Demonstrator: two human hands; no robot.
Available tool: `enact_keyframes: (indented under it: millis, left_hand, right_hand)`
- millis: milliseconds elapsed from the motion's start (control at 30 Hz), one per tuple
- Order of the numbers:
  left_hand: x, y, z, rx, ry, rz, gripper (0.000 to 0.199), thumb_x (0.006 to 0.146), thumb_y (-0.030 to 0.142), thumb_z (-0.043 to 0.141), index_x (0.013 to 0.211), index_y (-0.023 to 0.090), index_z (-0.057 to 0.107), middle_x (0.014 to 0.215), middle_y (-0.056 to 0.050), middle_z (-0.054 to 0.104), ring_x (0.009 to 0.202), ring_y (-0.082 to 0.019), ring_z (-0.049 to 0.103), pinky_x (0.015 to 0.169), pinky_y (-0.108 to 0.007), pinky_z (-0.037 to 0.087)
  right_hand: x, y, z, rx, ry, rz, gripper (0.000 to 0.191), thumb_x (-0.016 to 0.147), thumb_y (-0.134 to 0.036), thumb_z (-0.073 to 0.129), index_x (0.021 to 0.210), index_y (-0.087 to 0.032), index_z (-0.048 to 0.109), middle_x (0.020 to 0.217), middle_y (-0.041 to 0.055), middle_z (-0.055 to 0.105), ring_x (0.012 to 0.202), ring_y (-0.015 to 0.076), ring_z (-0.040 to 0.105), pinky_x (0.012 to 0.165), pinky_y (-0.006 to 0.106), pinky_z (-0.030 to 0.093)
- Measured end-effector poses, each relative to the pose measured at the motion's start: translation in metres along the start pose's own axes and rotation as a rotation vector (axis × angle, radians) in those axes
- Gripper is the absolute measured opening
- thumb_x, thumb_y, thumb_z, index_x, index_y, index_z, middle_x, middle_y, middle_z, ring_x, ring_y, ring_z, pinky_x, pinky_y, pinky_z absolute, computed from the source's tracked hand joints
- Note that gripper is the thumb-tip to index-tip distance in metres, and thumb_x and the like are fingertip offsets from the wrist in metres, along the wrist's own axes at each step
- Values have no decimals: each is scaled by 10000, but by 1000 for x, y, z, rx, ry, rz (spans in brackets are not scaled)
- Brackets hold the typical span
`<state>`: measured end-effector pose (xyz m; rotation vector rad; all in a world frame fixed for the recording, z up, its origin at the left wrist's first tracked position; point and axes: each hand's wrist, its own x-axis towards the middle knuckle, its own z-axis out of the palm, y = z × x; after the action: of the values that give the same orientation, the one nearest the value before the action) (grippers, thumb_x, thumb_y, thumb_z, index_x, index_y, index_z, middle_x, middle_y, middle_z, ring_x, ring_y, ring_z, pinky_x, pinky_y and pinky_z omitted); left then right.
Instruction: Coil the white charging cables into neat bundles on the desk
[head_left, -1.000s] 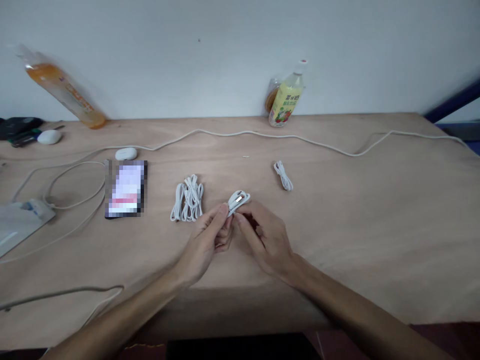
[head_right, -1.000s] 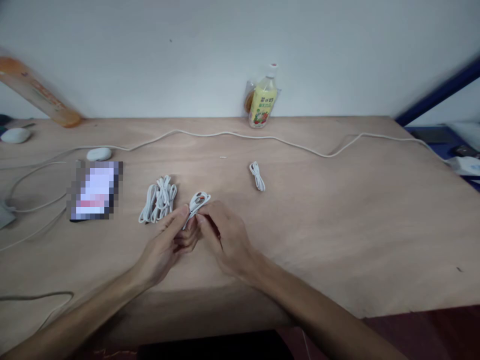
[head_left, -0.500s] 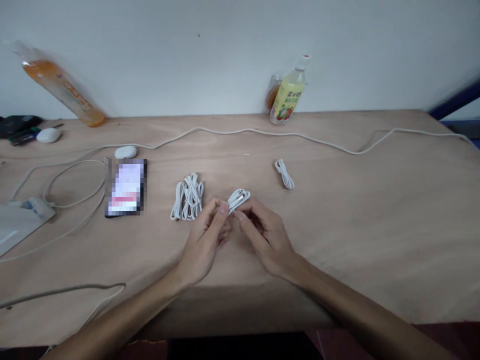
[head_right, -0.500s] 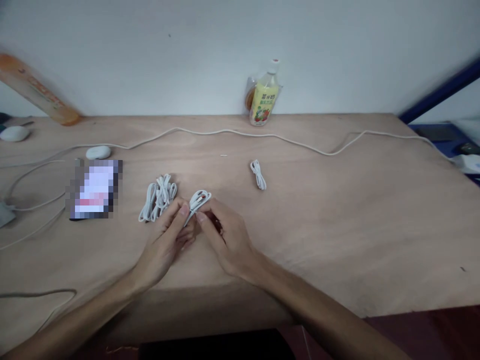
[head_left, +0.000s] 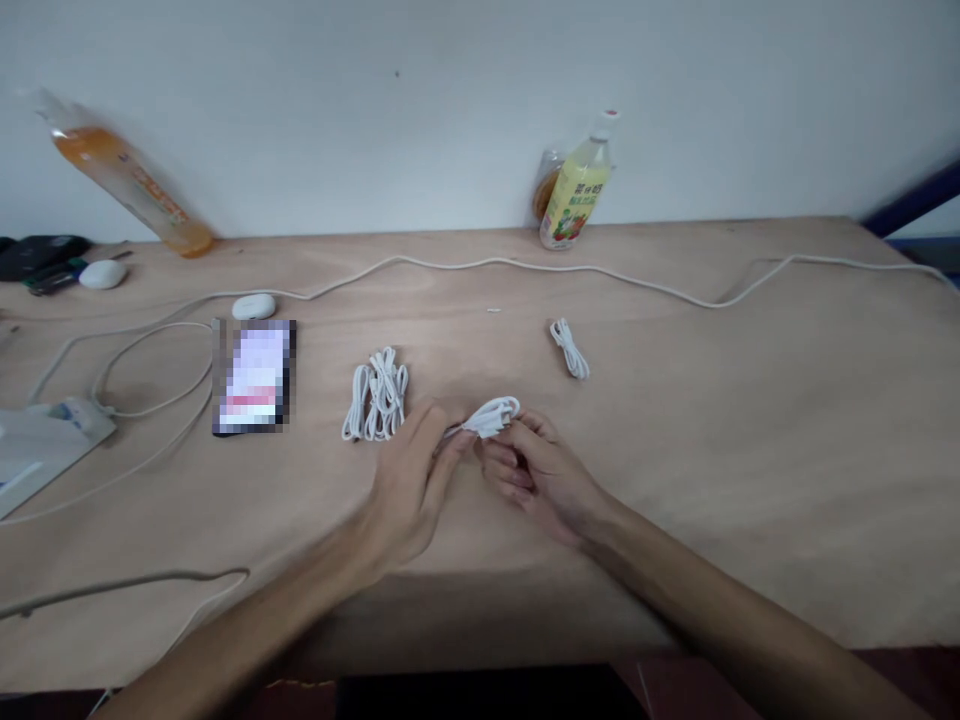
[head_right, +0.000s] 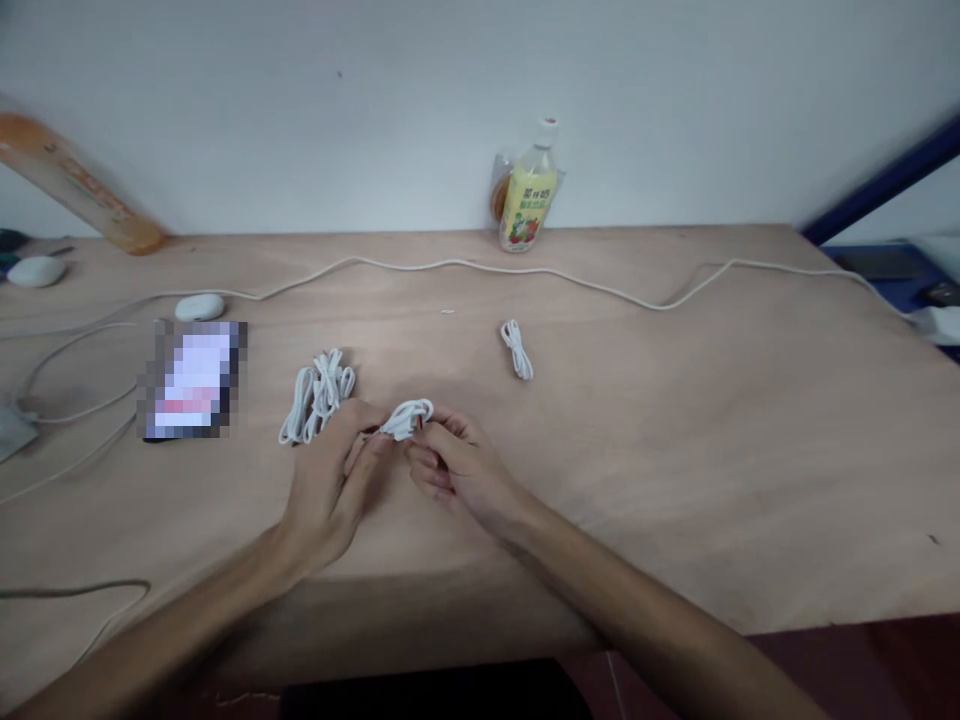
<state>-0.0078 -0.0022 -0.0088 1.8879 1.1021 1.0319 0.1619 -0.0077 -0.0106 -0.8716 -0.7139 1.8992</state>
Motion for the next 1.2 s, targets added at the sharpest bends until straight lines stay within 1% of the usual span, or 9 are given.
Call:
enact_keyframes:
  millis: [67, 233, 433, 567, 700, 833, 933, 1033, 1200]
  left_hand:
    - [0, -5, -3, 93, -3, 87, 179, 1042, 247, 586, 1052, 226, 763, 1030, -82, 720, 939, -245, 613, 862, -355, 494]
    - [0, -10, -6, 253, 131, 169, 172, 994, 273, 711, 1073, 291, 863, 945, -72, 682, 858, -242, 550, 783, -356, 460]
    - [-2, -3, -5, 227, 137, 375, 429, 989, 61, 714, 1300, 333, 829, 1015, -48, 794, 842, -176, 680, 788, -287, 535]
    - [0, 5, -6, 51, 120, 236, 422, 955, 46, 751, 1270, 312, 842, 1107, -42, 859, 919, -163, 785, 846, -268, 604]
    - [4, 14, -6, -229, 127, 19, 274, 970, 117, 743, 1117, 297, 891, 1116, -31, 886, 1004, -183, 826, 927, -293, 639]
    - [8, 15, -3, -430, 201, -269, 80, 853, 182, 883, 867, 261, 888, 888, -6, 890, 825, -177, 840, 807, -259, 662]
    - [10, 9, -1, -594, 203, -390, 172, 768, 210, 959, 897, 240, 850, 851, -6, 885, 769, -182, 838, 764, -258, 669]
    - [11, 4, -2, -673, 150, -426, 334, 772, 246, 966, 1086, 244, 853, 898, -16, 892, 829, -190, 848, 793, -269, 676]
    - [11, 0, -3, -574, 127, -323, 310, 822, 203, 912, 1124, 267, 877, 929, -6, 889, 864, -179, 829, 831, -280, 658]
  right_hand:
    - [-1, -3, -2, 23, -15, 45, 371, 828, -448, 811, 779, -234, 512, 576, -128, 321, 465, 59, 117, 395, 204, 121]
    - [0, -8, -9, 37, -40, 97, 339, 834, -467, 804, 839, -229, 562, 581, -128, 308, 469, 67, 109, 398, 209, 107]
    - [2, -10, -11, -62, 31, 28, 320, 837, -438, 805, 786, -231, 566, 574, -115, 367, 466, 68, 135, 415, 223, 121]
    - [1, -13, -14, -299, 36, -219, 296, 938, -467, 735, 805, -225, 629, 627, -71, 437, 516, 101, 296, 474, 246, 223]
    - [-1, -18, -16, -626, 22, -487, 192, 1017, -325, 637, 859, -224, 678, 736, -27, 545, 654, 139, 462, 615, 282, 376]
    - [-3, -18, -17, -848, -24, -606, 176, 1042, -247, 591, 884, -227, 665, 743, -28, 562, 657, 142, 474, 630, 289, 387]
    - [-3, -17, -19, -925, -51, -664, 173, 1056, -226, 583, 908, -222, 671, 762, -27, 590, 663, 138, 487, 650, 287, 403]
    - [-2, -17, -20, -919, -53, -663, 189, 1062, -212, 579, 890, -222, 657, 763, -37, 589, 664, 132, 488, 656, 280, 400]
    - [-2, -17, -20, -851, -38, -570, 216, 1061, -252, 600, 849, -219, 626, 743, -42, 561, 666, 129, 483, 643, 278, 375]
